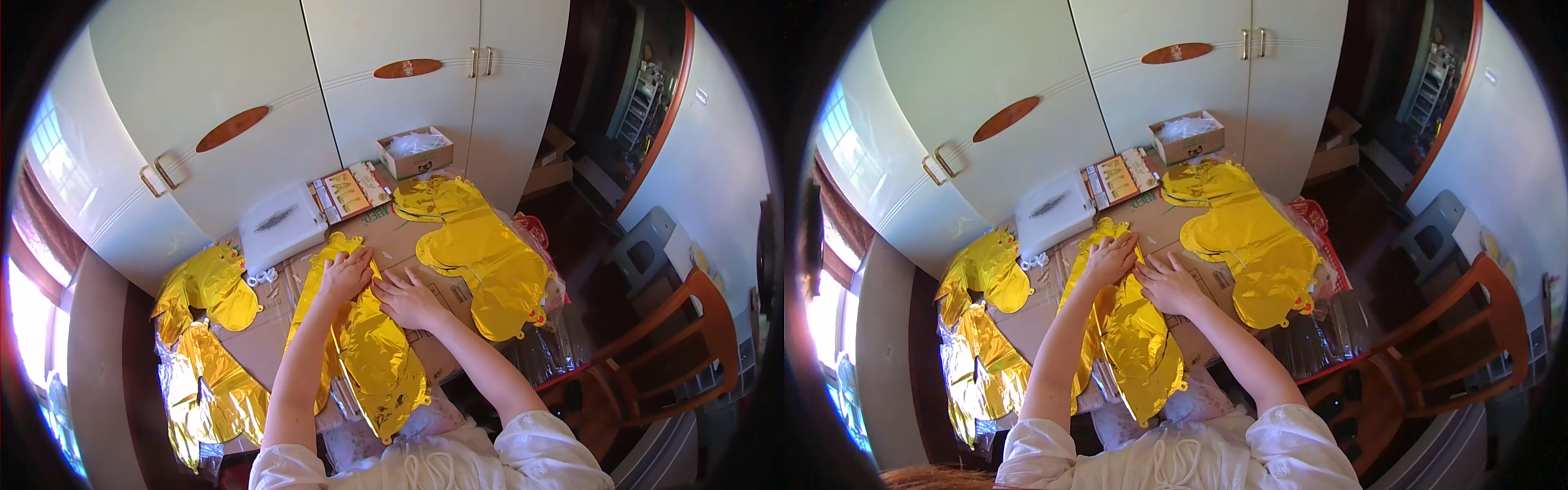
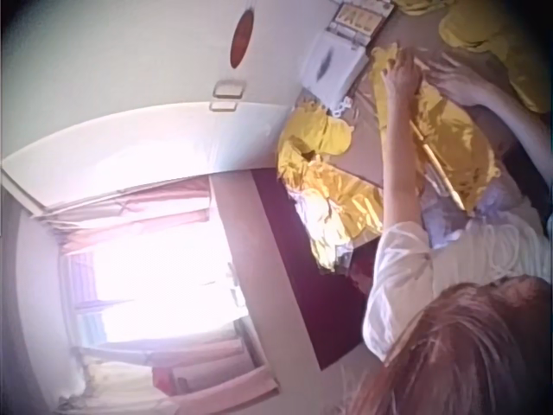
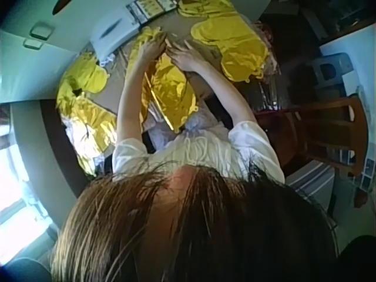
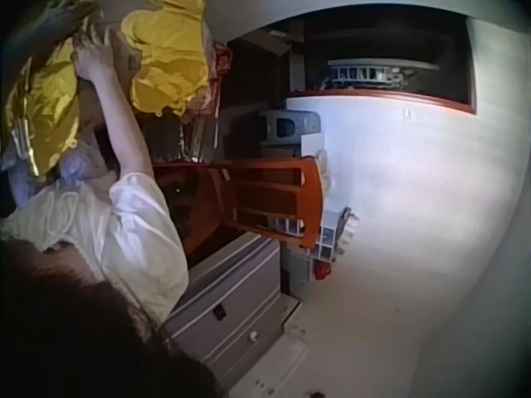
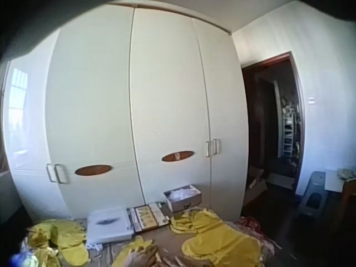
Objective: Folding gold foil star-shaped balloons on a flat surface.
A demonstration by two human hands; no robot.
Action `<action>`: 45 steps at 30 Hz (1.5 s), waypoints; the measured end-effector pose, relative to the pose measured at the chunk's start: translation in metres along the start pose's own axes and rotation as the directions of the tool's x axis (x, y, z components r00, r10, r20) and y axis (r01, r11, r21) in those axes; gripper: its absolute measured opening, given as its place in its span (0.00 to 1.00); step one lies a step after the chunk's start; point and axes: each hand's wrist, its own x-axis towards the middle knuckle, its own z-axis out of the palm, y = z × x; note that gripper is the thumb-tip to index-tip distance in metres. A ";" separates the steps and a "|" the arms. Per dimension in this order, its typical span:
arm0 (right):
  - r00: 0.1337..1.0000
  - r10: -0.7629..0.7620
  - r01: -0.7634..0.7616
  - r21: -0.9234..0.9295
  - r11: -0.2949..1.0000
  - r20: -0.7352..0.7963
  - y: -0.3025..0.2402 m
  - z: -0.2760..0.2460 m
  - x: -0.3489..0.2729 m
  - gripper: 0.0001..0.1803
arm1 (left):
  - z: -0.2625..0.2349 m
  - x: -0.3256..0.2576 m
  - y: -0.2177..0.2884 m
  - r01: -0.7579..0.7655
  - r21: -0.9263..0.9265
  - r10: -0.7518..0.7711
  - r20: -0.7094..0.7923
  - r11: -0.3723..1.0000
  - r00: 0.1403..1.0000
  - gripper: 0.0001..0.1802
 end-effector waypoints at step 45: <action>0.976 -0.218 0.204 0.305 0.930 0.011 -0.011 -0.038 -0.103 0.18 | -0.005 -0.002 -0.001 -0.035 0.038 0.033 0.063 0.999 0.997 0.40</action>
